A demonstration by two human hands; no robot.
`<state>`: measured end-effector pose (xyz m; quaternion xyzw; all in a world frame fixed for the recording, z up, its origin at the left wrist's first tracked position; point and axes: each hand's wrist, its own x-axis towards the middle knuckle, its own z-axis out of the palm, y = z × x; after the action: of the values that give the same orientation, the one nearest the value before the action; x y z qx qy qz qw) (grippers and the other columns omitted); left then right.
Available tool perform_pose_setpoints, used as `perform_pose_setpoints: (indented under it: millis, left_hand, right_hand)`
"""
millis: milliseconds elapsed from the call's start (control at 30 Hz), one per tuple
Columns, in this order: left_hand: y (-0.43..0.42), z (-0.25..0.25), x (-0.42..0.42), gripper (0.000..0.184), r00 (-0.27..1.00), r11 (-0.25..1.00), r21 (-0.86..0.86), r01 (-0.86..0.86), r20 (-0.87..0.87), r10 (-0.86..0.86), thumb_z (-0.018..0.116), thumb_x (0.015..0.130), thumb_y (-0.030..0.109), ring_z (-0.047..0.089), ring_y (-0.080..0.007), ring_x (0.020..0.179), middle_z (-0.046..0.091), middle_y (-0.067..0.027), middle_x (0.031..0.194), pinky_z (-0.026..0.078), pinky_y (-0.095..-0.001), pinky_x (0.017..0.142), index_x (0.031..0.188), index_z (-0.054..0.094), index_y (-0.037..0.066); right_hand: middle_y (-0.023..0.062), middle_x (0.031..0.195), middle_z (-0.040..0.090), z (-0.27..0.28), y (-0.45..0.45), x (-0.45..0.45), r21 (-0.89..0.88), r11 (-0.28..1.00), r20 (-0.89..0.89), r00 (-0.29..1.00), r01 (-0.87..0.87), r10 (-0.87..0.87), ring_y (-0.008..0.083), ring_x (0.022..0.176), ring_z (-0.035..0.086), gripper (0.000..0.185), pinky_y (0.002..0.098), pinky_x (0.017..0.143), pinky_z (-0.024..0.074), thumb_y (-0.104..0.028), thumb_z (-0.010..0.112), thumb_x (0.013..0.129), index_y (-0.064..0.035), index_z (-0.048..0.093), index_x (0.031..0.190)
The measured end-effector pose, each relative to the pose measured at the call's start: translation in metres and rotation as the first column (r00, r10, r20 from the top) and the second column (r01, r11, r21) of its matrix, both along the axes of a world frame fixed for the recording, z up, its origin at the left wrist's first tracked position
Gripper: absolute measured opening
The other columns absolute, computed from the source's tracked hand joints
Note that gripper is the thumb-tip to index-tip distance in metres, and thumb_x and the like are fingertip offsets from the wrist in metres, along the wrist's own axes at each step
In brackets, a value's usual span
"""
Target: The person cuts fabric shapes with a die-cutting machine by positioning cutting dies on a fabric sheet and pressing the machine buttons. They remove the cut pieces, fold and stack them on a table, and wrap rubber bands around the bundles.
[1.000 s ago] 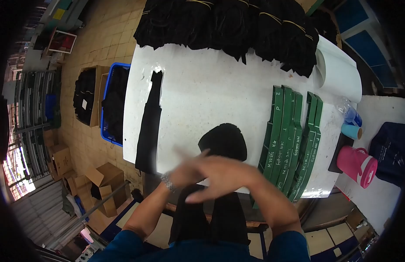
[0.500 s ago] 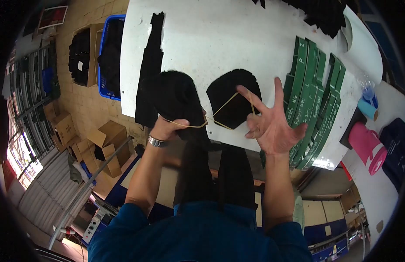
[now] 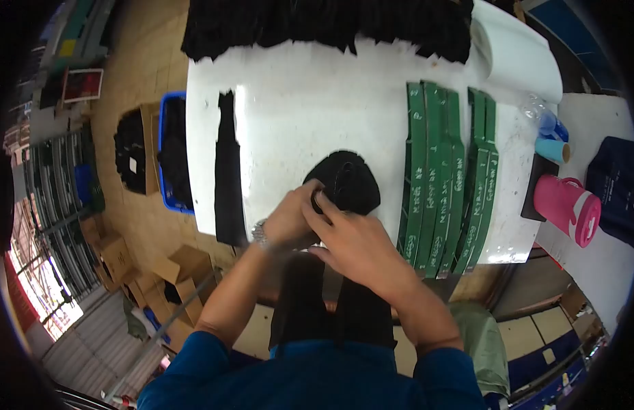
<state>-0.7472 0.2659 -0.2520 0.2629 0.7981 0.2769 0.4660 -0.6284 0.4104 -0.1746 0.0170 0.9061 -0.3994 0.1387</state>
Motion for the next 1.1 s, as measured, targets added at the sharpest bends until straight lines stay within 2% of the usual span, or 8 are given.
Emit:
perform_pose_setpoints:
  millis: [100, 200, 367, 500, 600, 833, 933, 1100]
  left_hand:
    - [0.025, -0.016, -0.006, 0.069, 0.997, 0.998, 0.016, -0.068, 0.044, 0.067, 0.087, 0.076, 0.024, 0.072, -0.0326, 0.100, 0.072, -0.0238, 0.112, 0.057, -0.0392, 0.088, 0.129, 0.058, -0.009]
    - [0.078, 0.026, -0.041, 0.048, 0.727, 0.913, 0.034, -0.406, 0.617, 0.301, 0.083, 0.084, 0.022, 0.066, -0.0167, 0.108, 0.072, -0.0118, 0.117, 0.053, -0.0346, 0.097, 0.122, 0.066, -0.003]
    - [0.187, 0.081, -0.151, 0.048, 0.670, 0.727, 0.396, -0.560, 0.733, 0.117, 0.079, 0.090, 0.032, 0.069, -0.0172, 0.099, 0.072, -0.0095, 0.115, 0.055, -0.0329, 0.090, 0.120, 0.066, -0.002]
    - [0.193, 0.066, -0.194, 0.061, 0.558, 0.576, 0.165, -0.801, 0.554, 0.618, 0.078, 0.088, 0.042, 0.069, -0.0283, 0.087, 0.067, -0.0165, 0.114, 0.061, -0.0395, 0.076, 0.123, 0.060, -0.005]
    - [0.118, 0.003, -0.168, 0.044, 0.933, 0.863, 0.370, -0.345, 0.233, 0.273, 0.071, 0.093, 0.037, 0.069, -0.0246, 0.086, 0.068, -0.0136, 0.107, 0.061, -0.0362, 0.069, 0.117, 0.064, 0.000]
    - [-0.124, -0.051, 0.024, 0.041, 0.774, 0.996, -0.071, -0.050, 0.627, 0.084, 0.066, 0.096, 0.038, 0.071, -0.0243, 0.090, 0.071, -0.0093, 0.113, 0.058, -0.0413, 0.075, 0.120, 0.067, 0.005]
    - [-0.205, -0.111, 0.056, 0.046, 0.705, 0.703, 0.139, 0.698, 0.044, -0.708, 0.064, 0.096, 0.035, 0.071, -0.0239, 0.097, 0.073, -0.0152, 0.108, 0.058, -0.0364, 0.081, 0.128, 0.064, 0.001]
    - [-0.248, -0.075, 0.070, 0.027, 0.749, 0.806, -0.073, 0.587, 0.427, -0.507, 0.056, 0.099, 0.008, 0.073, -0.0240, 0.074, 0.074, -0.0127, 0.089, 0.060, -0.0362, 0.061, 0.121, 0.068, 0.001]
  right_hand:
    - [0.0145, 0.120, 0.067, 0.007, 0.014, 0.042, -0.128, 0.963, -0.139, 0.957, 0.238, -0.255, 0.0306, 0.087, 0.072, 0.052, 0.0385, 0.074, 0.0591, -0.027, 0.078, 0.085, -0.0082, 0.060, 0.130]
    - [0.0138, 0.113, 0.070, 0.018, 0.032, 0.086, -0.053, 0.893, -0.132, 0.883, 0.447, -0.450, 0.0317, 0.094, 0.071, 0.042, 0.0395, 0.078, 0.0583, -0.026, 0.077, 0.086, -0.0060, 0.066, 0.122]
    - [0.0171, 0.110, 0.070, 0.016, 0.038, 0.165, 0.101, 0.761, -0.077, 0.767, 0.641, -0.637, 0.0360, 0.097, 0.069, 0.040, 0.0426, 0.081, 0.0562, -0.024, 0.076, 0.088, -0.0051, 0.066, 0.122]
    - [0.0198, 0.107, 0.069, -0.007, 0.002, 0.229, 0.182, 0.658, -0.011, 0.671, 0.730, -0.741, 0.0392, 0.096, 0.067, 0.038, 0.0458, 0.082, 0.0541, -0.022, 0.075, 0.088, -0.0033, 0.066, 0.119]
    - [0.0222, 0.107, 0.069, -0.015, -0.062, 0.285, 0.206, 0.584, -0.027, 0.601, 0.785, -0.799, 0.0412, 0.098, 0.066, 0.037, 0.0486, 0.084, 0.0528, -0.019, 0.075, 0.086, -0.0009, 0.065, 0.117]
    - [0.0198, 0.098, 0.071, 0.006, -0.273, 0.391, 0.324, 0.317, 0.051, 0.318, 0.891, -0.947, 0.0389, 0.087, 0.069, 0.041, 0.0447, 0.080, 0.0554, -0.019, 0.078, 0.082, -0.0001, 0.067, 0.116]
    - [0.0211, 0.100, 0.071, 0.041, -0.367, 0.403, 0.383, 0.250, 0.174, 0.196, 0.889, -0.965, 0.0407, 0.096, 0.068, 0.044, 0.0468, 0.085, 0.0548, -0.029, 0.073, 0.088, -0.0015, 0.066, 0.120]
    - [0.0195, 0.111, 0.068, 0.096, -0.440, 0.408, 0.367, -0.032, 0.128, -0.085, 0.929, -0.988, 0.0399, 0.103, 0.065, 0.046, 0.0470, 0.091, 0.0534, -0.035, 0.068, 0.092, -0.0037, 0.064, 0.126]
